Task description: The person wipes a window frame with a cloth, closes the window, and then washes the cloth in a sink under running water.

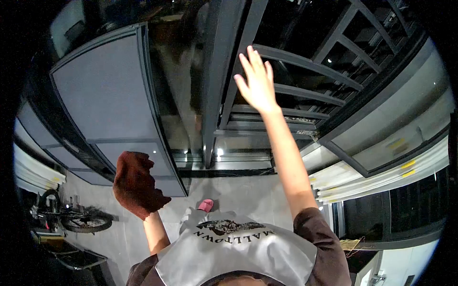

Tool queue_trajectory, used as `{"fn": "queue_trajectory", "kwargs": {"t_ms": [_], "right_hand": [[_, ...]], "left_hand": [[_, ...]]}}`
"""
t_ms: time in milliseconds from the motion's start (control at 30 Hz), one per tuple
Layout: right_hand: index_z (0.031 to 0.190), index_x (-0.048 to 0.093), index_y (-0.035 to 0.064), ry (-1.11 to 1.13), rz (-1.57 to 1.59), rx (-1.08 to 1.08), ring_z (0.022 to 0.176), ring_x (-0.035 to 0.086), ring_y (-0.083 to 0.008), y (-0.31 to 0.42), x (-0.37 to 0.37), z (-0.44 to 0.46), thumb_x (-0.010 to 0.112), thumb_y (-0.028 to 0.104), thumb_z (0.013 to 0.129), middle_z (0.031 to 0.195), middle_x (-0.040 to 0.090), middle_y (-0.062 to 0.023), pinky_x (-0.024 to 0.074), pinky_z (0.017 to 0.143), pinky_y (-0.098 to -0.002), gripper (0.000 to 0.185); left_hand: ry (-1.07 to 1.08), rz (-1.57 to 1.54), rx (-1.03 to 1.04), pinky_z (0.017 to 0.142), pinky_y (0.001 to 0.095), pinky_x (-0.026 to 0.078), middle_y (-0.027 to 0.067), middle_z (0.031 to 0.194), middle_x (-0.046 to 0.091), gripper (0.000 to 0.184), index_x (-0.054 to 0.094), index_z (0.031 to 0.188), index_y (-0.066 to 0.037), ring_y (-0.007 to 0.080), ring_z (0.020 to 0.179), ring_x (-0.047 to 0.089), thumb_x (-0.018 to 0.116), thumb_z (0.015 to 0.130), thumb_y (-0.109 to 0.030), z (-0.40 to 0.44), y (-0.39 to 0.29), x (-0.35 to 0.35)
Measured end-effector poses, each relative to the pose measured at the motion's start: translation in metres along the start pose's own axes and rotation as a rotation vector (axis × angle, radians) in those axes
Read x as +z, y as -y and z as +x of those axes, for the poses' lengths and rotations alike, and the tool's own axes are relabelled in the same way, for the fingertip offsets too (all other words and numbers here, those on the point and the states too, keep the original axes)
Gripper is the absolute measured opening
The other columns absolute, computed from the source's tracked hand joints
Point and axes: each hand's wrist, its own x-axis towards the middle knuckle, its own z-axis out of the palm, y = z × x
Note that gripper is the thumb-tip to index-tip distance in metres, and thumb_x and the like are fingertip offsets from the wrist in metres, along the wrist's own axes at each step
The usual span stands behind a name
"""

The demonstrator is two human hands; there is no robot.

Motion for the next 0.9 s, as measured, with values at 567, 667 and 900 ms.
{"fn": "queue_trajectory", "kwargs": {"t_ms": [567, 667, 900], "right_hand": [[0.049, 0.052, 0.0104, -0.524, -0.201, 0.073, 0.038, 0.049, -0.0210, -0.057, 0.014, 0.078, 0.043, 0.022, 0.078, 0.045, 0.052, -0.0041, 0.0391, 0.041, -0.0312, 0.033], [0.048, 0.051, 0.0107, -0.575, -0.202, 0.029, 0.037, 0.049, -0.0198, -0.063, 0.013, 0.078, 0.045, 0.021, 0.076, 0.045, 0.052, -0.0037, 0.0383, 0.040, -0.0299, 0.031], [0.046, 0.049, 0.0110, -0.560, -0.202, 0.056, 0.037, 0.050, -0.0185, -0.064, 0.012, 0.078, 0.049, 0.018, 0.071, 0.044, 0.052, -0.0035, 0.0386, 0.041, -0.0285, 0.026]], "left_hand": [[0.545, -0.645, -0.006, 0.057, 0.0271, 0.043, 0.0062, 0.069, 0.058, 0.012, 0.055, 0.072, -0.003, 0.0194, 0.062, 0.055, 0.049, 0.076, -0.013, 0.033, -0.051, 0.180], [0.569, -1.408, -0.125, 0.051, 0.0252, 0.042, 0.0059, 0.066, 0.056, 0.010, 0.054, 0.070, -0.001, 0.0136, 0.058, 0.053, 0.050, 0.076, -0.009, 0.039, -0.075, 0.213], [0.737, -1.555, -0.214, 0.066, 0.0259, 0.041, 0.0110, 0.091, 0.053, 0.032, 0.050, 0.090, 0.000, 0.0160, 0.079, 0.051, 0.039, 0.087, -0.031, 0.061, -0.114, 0.277]]}}
